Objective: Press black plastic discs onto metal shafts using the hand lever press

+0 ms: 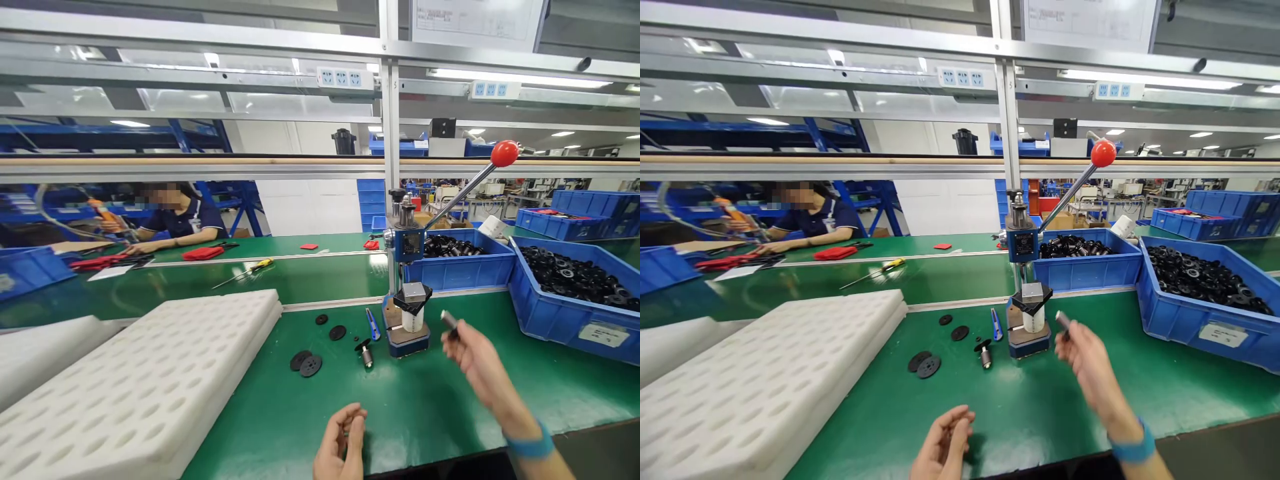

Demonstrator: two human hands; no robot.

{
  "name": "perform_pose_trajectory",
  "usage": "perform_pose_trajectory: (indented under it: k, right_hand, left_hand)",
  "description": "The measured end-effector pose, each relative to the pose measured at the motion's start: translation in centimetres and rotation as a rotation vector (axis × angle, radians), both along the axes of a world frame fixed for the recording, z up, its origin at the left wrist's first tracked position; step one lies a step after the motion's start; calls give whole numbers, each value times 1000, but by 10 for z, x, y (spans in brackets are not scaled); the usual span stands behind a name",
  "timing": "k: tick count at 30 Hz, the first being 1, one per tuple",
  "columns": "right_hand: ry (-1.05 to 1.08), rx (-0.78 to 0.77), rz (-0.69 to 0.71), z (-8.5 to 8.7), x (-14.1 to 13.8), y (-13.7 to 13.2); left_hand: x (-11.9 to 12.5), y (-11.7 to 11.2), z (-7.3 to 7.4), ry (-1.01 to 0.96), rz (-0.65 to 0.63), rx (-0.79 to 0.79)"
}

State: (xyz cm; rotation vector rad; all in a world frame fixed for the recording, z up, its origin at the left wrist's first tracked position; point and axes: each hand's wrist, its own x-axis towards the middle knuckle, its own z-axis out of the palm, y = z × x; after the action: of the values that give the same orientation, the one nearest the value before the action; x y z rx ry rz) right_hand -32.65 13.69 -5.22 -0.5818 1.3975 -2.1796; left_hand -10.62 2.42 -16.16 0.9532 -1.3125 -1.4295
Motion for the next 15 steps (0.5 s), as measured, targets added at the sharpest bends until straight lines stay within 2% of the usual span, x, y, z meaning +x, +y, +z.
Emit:
perform_pose_trajectory:
  k: [2,4,6,7,8,9,11,12,13,14,15]
  right_hand:
    - [30,-26,-131,68,-55,-26]
    - [51,-31,-192,128,-102,-54]
    - [75,-21,-277,169,-128,-78]
    - [127,-25,-364,178,-130,-85]
    - [232,-49,-493,181,-125,-89]
    - [319,-100,-594,176,-112,-90]
    - [494,-239,-741,148,-72,-88]
    - [717,-332,-834,127,-50,-86]
    - [929,-357,-842,103,-28,-87]
    - [1104,-318,-774,77,-8,-90]
    - [1290,-279,-625,51,9,-95]
  left_hand:
    - [2,-10,-7,-101,-4,-59]
    - [4,-11,-12,-182,-63,-151]
    - [5,-4,-13,-222,-87,-238]
    - [4,0,-13,-225,-68,-263]
    - [3,4,-13,-218,-39,-278]
    - [2,8,-13,-205,-9,-288]
    - [-2,13,-12,-177,37,-307]
    - [-3,14,-12,-171,48,-322]
    - [-4,14,-12,-172,59,-339]
    - [-3,14,-12,-179,63,-355]
    - [-2,14,-13,-195,51,-371]
